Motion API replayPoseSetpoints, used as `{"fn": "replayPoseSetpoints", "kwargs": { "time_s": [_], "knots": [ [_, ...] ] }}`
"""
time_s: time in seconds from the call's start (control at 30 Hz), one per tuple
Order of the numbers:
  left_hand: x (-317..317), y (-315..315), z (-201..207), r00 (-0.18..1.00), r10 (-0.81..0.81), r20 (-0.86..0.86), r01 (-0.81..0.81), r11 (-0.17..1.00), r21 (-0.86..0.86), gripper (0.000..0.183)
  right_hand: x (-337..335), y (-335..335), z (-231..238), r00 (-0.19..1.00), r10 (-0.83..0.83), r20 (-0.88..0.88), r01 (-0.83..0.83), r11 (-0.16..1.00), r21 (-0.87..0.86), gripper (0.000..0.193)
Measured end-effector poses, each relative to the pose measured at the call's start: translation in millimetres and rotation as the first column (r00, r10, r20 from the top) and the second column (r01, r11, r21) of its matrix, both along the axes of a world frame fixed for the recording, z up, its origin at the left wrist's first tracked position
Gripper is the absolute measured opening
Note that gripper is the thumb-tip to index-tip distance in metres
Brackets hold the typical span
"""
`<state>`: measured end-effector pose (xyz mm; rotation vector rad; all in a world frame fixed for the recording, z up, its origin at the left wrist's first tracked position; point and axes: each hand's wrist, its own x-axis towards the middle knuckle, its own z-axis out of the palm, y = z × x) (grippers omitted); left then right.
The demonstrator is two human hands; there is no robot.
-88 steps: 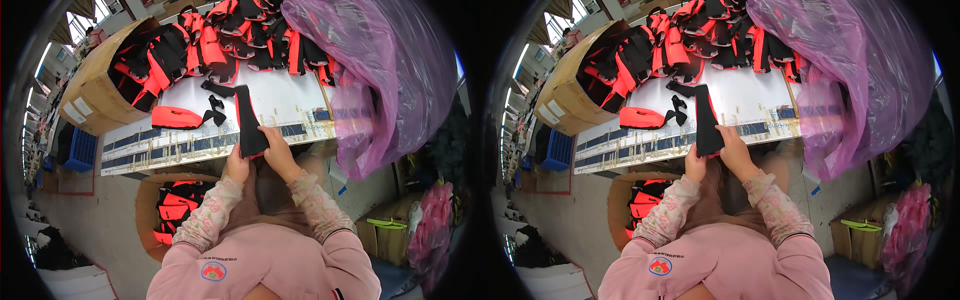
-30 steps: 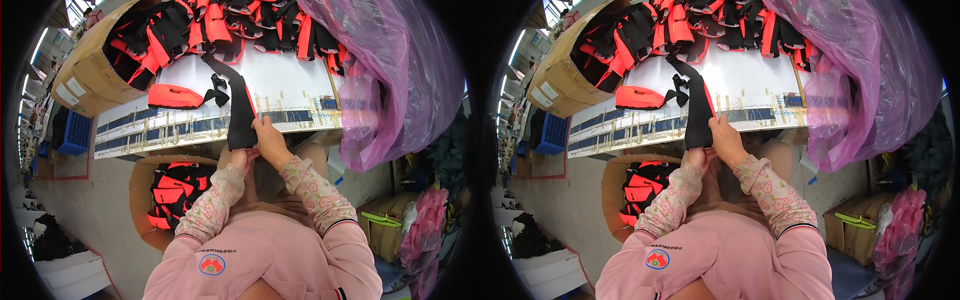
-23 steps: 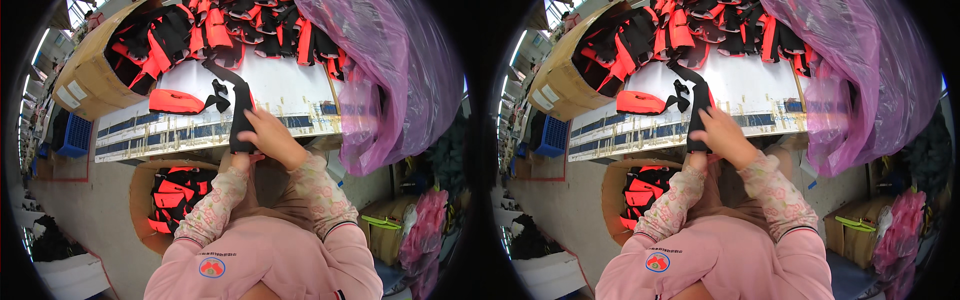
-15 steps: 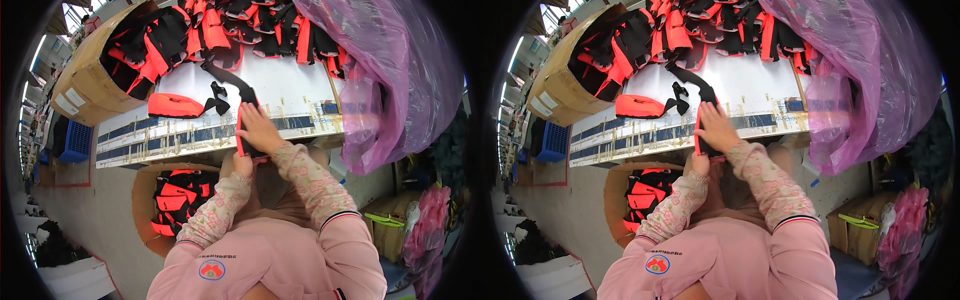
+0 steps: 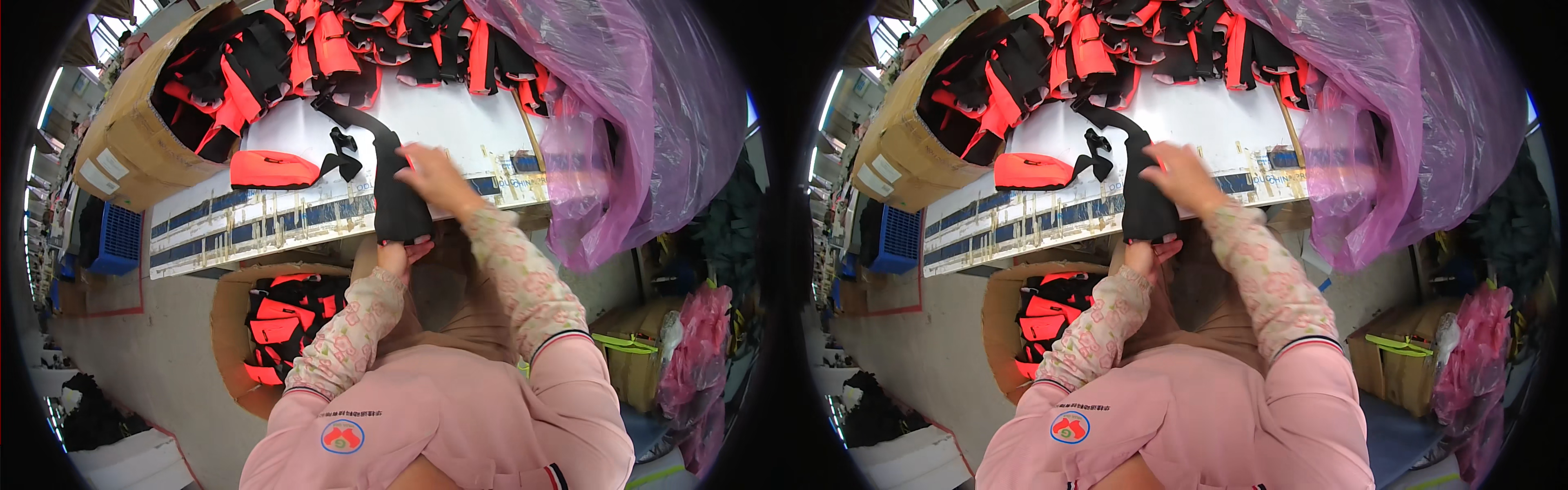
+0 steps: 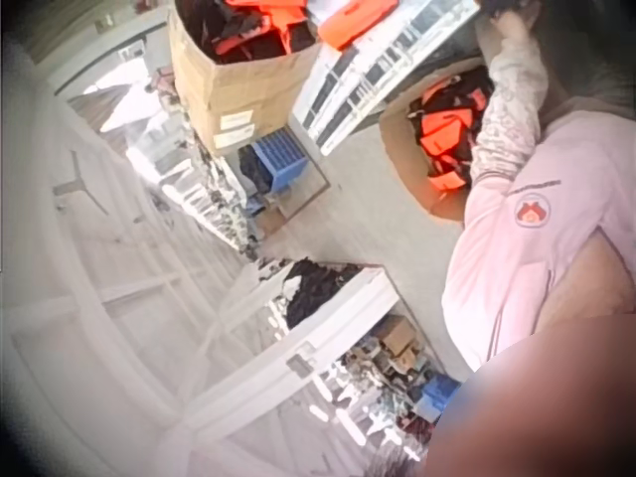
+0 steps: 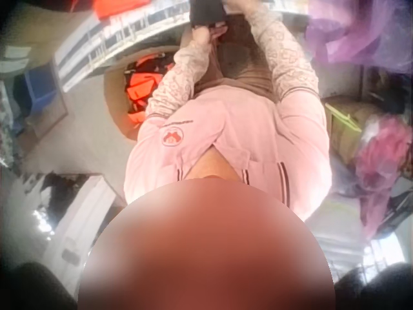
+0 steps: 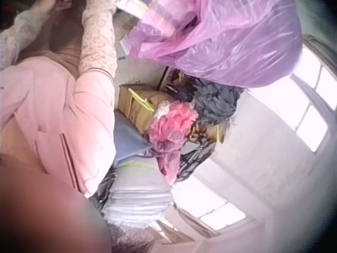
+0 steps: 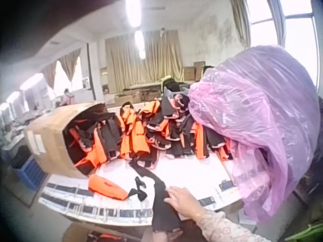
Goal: The recorder is inserting foam pieces into fabric sleeves and organizing components to manufacture life jackets.
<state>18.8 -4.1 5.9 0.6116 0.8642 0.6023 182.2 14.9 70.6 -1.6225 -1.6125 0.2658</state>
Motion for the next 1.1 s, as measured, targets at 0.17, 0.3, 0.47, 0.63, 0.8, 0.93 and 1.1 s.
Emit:
{"fn": "replayPoseSetpoints", "kwargs": {
  "time_s": [0.17,0.3,0.47,0.63,0.8,0.93,1.1],
  "knots": [
    [10,-5,-3,0.999,-0.016,-0.029,0.017,1.000,0.019,0.032,130,-91,5,0.549,-0.691,0.471,0.760,0.647,0.064,0.025],
    [13,-6,0,0.998,-0.051,-0.035,0.051,0.999,-0.001,0.032,166,-128,-16,0.499,-0.573,0.650,0.826,0.543,-0.155,0.021],
    [6,0,-9,0.996,-0.079,-0.046,0.081,0.996,0.046,0.033,167,-116,-25,0.514,-0.563,0.646,0.809,0.568,-0.149,0.018],
    [4,-2,-5,0.998,-0.044,-0.040,0.047,0.997,0.058,0.035,163,-95,-16,0.541,-0.607,0.582,0.761,0.648,-0.030,0.021],
    [2,-6,-10,0.998,-0.023,-0.056,0.021,0.999,-0.029,0.039,172,-83,-20,0.609,-0.573,0.548,0.762,0.615,-0.204,0.018],
    [4,-18,-4,0.995,-0.101,0.006,0.101,0.995,0.004,0.039,173,-117,-19,0.804,-0.582,-0.125,0.467,0.747,-0.472,0.020],
    [6,-20,0,0.999,-0.049,-0.010,0.049,0.999,0.006,0.040,53,-198,12,0.266,-0.509,-0.818,0.140,0.860,-0.490,0.016]
  ]
}}
